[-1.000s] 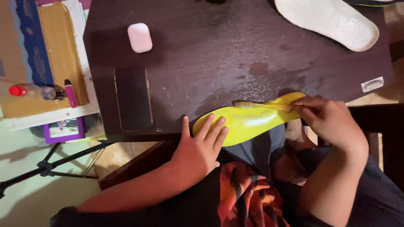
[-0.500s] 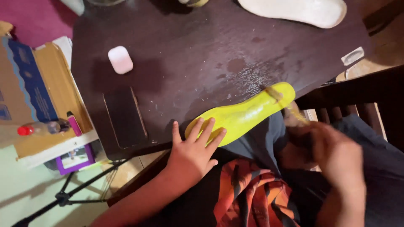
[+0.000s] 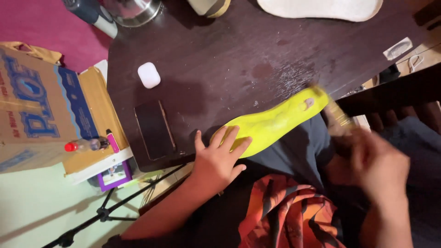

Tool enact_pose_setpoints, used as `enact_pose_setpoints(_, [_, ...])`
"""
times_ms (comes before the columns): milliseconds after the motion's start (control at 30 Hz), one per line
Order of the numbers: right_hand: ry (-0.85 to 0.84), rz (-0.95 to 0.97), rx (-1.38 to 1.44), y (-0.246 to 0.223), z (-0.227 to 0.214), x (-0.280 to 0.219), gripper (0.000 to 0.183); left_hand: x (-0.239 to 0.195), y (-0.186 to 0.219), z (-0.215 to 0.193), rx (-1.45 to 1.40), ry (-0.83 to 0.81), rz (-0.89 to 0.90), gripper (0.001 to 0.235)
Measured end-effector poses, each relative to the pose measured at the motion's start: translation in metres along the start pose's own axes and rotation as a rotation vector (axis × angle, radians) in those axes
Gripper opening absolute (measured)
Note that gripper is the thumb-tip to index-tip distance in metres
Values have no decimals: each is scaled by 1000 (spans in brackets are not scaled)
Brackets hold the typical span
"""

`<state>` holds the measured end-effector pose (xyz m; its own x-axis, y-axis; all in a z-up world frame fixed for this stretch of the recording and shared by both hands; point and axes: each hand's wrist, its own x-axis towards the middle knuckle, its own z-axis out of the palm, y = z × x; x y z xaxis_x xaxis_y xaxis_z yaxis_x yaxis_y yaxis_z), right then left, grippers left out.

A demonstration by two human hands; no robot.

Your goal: The person paints a yellow shoe insole with a brush, applying a clear or light-colored liquid across the entire surface. They hold the insole steady with one hand while brushing with the other, occasionally repositioning the insole to cover all areas.

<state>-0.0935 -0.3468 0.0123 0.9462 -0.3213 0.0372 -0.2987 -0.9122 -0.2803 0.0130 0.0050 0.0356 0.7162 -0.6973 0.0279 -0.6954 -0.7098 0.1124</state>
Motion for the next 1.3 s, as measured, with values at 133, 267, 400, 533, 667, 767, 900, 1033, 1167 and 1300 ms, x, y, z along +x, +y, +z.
enact_pose_setpoints(133, [-137, -143, 244, -20, 3, -2, 33, 3, -4, -3, 91, 15, -67, 74])
enact_pose_setpoints(267, [-38, -98, 59, -10, 20, -6, 35, 2, -6, 2, 199, 55, -70, 88])
enact_pose_setpoints(400, [-153, -35, 101, 11, 25, -9, 27, 1, -11, 8, 251, 23, -99, 95])
enact_pose_setpoints(533, [-17, -34, 32, 1, 10, -3, 35, 3, -13, 7, 239, 37, -111, 95])
enact_pose_setpoints(667, [-13, -51, 33, 15, 2, -6, 30, 3, -15, 7, 251, 43, -179, 87])
enact_pose_setpoints(767, [-15, -57, 90, 4, -5, -10, 28, 6, -16, 3, 261, 87, -179, 82])
enact_pose_setpoints(900, [37, 103, -17, 22, 21, 2, 28, 6, -17, 4, 274, 135, -164, 78])
enact_pose_setpoints(1033, [-58, 8, 369, -3, 8, -5, 30, 4, -12, 9, 180, 98, -150, 81])
enact_pose_setpoints(1167, [-74, 12, 171, -7, 14, -1, 28, -1, -1, 12, 60, 33, -9, 89])
enact_pose_setpoints(1300, [-24, 62, 306, -12, 13, -4, 30, 1, 4, 7, 18, -28, 35, 80])
